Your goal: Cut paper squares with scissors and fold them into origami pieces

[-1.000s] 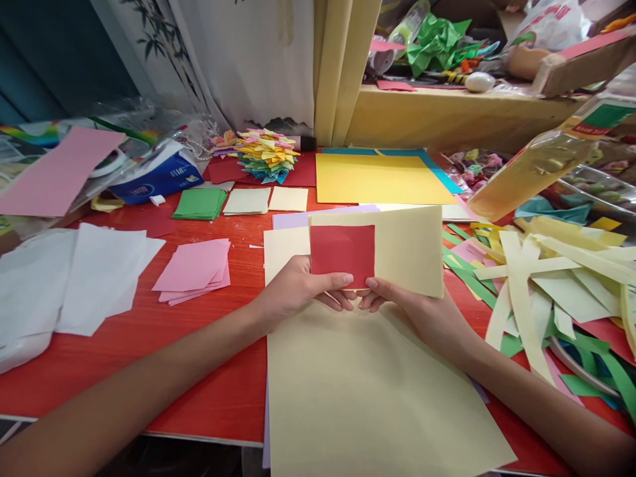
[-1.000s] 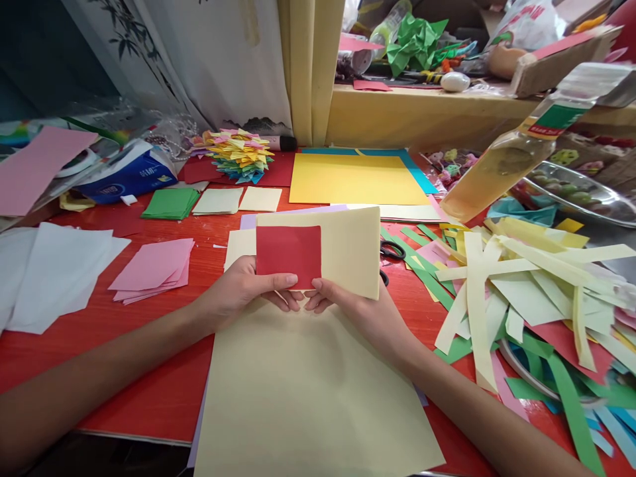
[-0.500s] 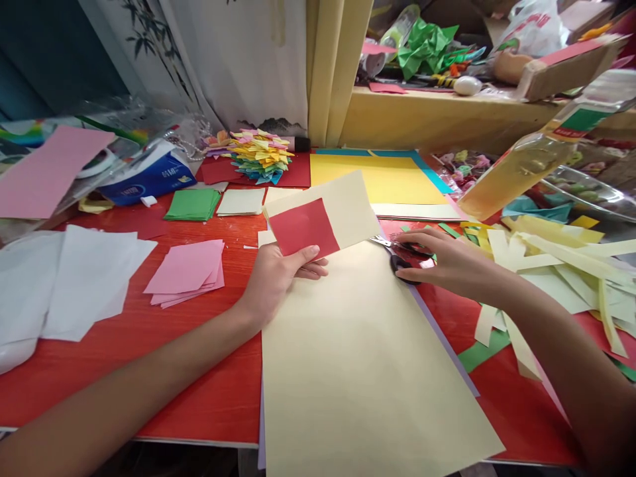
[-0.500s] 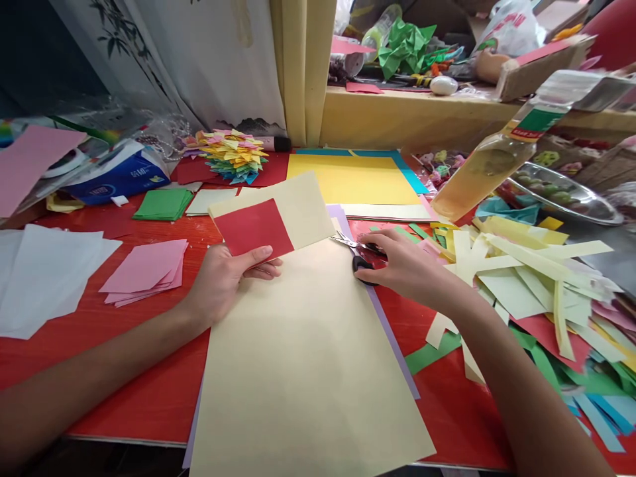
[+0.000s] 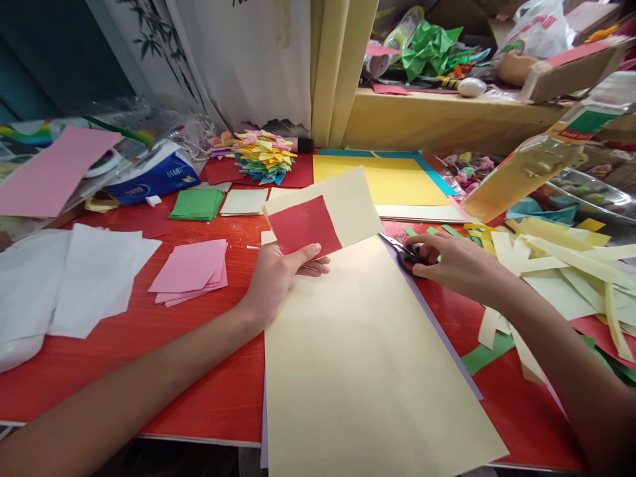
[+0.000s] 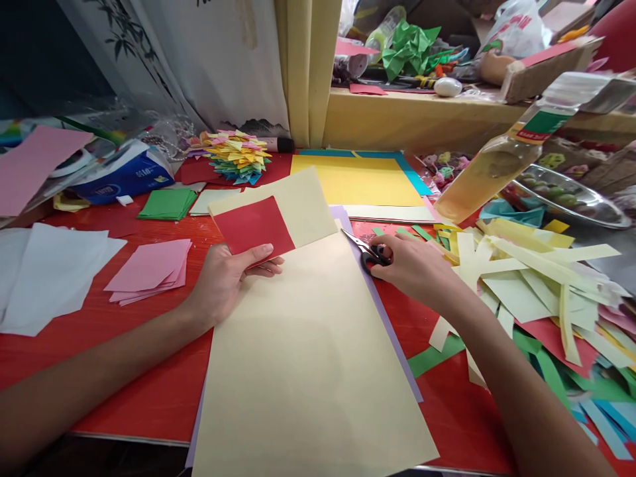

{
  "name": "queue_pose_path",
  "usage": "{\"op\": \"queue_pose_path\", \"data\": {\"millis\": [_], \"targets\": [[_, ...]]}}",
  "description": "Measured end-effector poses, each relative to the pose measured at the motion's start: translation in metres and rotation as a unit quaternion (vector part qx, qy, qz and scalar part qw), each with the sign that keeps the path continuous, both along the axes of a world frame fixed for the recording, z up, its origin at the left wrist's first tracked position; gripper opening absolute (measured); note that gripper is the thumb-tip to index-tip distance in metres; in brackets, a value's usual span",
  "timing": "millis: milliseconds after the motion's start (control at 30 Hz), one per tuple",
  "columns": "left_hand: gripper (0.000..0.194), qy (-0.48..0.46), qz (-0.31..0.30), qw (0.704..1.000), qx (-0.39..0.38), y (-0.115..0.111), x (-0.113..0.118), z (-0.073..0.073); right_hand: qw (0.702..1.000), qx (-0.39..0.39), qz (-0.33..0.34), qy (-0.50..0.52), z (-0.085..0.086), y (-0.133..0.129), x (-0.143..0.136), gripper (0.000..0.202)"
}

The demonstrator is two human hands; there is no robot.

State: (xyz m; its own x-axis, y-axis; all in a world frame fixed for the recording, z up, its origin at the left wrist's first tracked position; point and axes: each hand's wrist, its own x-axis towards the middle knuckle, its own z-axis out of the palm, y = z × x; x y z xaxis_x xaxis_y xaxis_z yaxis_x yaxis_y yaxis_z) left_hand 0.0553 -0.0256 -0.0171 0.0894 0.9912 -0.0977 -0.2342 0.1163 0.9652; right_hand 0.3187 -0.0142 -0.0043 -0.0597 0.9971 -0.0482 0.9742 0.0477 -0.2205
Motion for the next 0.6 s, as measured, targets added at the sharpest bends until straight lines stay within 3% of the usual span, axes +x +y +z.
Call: {"op": "queue_pose_path", "data": {"millis": [67, 167, 267, 333, 400, 467, 600], "targets": [[0.020, -0.005, 0.006, 1.000, 0.006, 0.000, 0.000, 0.000, 0.999, 0.013, -0.030, 0.033, 0.002, -0.002, -0.006, 0.035], [0.018, -0.018, 0.028, 0.999, 0.019, 0.001, -0.001, 0.000, 0.971, 0.002, -0.060, 0.230, 0.007, -0.005, -0.012, 0.037], [0.018, -0.035, 0.051, 0.998, 0.026, 0.001, -0.002, -0.001, 0.890, -0.037, -0.030, 0.454, 0.012, -0.010, -0.020, 0.042], [0.017, -0.042, 0.057, 0.997, 0.025, 0.002, -0.002, -0.002, 0.837, -0.065, 0.003, 0.543, 0.013, -0.015, -0.027, 0.040], [0.016, -0.044, 0.057, 0.997, 0.027, 0.002, -0.002, -0.002, 0.799, -0.119, 0.040, 0.588, 0.012, -0.021, -0.035, 0.037], [0.016, -0.046, 0.059, 0.997, 0.035, 0.002, -0.002, -0.002, 0.781, -0.176, 0.078, 0.594, 0.011, -0.025, -0.041, 0.038], [0.013, -0.045, 0.068, 0.995, 0.061, 0.002, -0.003, 0.002, 0.791, -0.230, 0.125, 0.553, 0.011, -0.030, -0.046, 0.046]]}}
